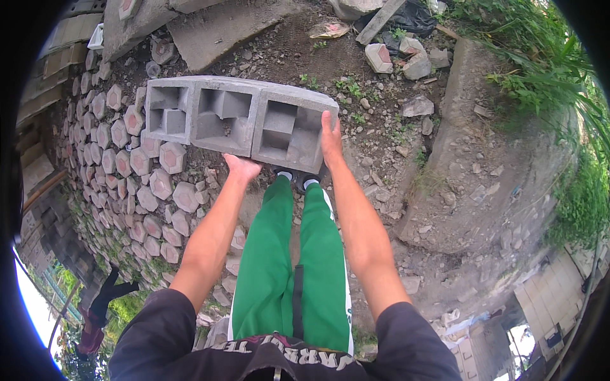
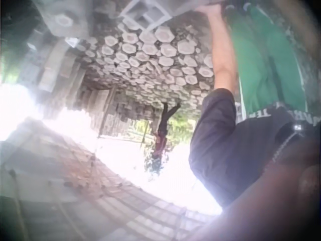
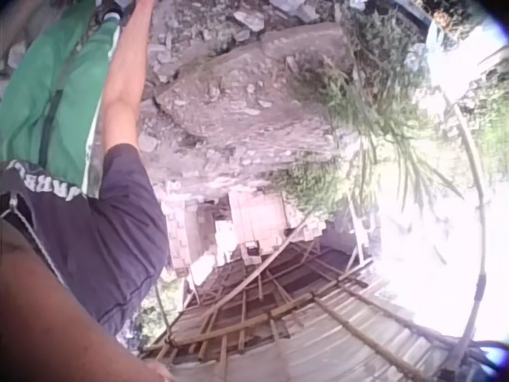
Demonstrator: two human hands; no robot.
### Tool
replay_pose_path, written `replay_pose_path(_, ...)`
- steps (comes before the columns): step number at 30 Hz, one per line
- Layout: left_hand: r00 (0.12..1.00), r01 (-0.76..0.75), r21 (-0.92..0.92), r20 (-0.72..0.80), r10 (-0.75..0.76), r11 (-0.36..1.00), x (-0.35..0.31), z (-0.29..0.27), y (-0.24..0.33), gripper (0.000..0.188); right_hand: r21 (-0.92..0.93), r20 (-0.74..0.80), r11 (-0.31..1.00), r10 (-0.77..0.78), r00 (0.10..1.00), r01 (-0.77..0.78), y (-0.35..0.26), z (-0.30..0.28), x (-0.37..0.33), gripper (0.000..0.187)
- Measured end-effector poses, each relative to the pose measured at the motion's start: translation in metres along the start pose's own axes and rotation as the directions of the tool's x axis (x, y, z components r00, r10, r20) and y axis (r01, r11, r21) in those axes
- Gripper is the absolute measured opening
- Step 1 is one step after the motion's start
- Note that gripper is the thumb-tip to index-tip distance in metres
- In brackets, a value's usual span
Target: The person picks up concrete blocks one at a time and moves them to form a row on the ground next to other blocks.
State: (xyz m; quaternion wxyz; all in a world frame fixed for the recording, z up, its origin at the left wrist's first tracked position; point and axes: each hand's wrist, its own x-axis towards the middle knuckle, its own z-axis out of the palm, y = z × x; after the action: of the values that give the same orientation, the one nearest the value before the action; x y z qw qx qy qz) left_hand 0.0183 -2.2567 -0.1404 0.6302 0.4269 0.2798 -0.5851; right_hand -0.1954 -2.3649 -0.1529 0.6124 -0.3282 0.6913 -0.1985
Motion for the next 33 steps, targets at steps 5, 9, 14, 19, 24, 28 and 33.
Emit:
replay_pose_path(5, 0.950, 0.056, 0.124, -0.313, -0.015, 0.991, -0.039, -0.002, -0.011, 0.102, 0.110, 0.123, 0.992, -0.078, 0.989, 0.065, 0.015, -0.020, -0.041, 0.083)
replay_pose_path(9, 0.980, 0.091, 0.586, -0.194, 0.031, 0.805, -0.096, 0.021, -0.034, 0.089, 0.245, 0.119, 0.967, -0.097, 0.988, 0.065, 0.015, -0.027, -0.098, 0.074)
replay_pose_path(14, 0.979, -0.182, 0.841, 0.109, 0.170, 0.509, -0.169, 0.071, -0.049, 0.073, 0.301, 0.093, 0.943, -0.178, 0.980, 0.143, -0.035, -0.040, -0.181, 0.070)
replay_pose_path(19, 0.872, -0.490, 0.855, 0.481, 0.092, 0.170, -0.213, 0.124, -0.054, 0.055, 0.300, 0.037, 0.933, -0.219, 0.975, 0.198, -0.074, -0.090, -0.230, 0.067)
replay_pose_path(24, 0.735, -0.676, 0.737, 0.675, -0.068, 0.000, -0.301, 0.172, -0.040, 0.052, 0.319, -0.099, 0.897, -0.290, 0.952, 0.307, -0.124, -0.134, -0.298, 0.066)
replay_pose_path(28, 0.638, -0.754, 0.657, 0.733, -0.237, 0.004, -0.314, 0.184, -0.029, 0.053, 0.325, -0.231, 0.831, -0.393, 0.890, 0.452, -0.148, -0.152, -0.344, 0.064)
replay_pose_path(33, 0.540, -0.798, 0.600, 0.753, -0.377, 0.057, -0.325, 0.193, -0.022, 0.052, 0.297, -0.439, 0.808, -0.359, 0.824, 0.510, -0.122, -0.136, -0.370, 0.064)
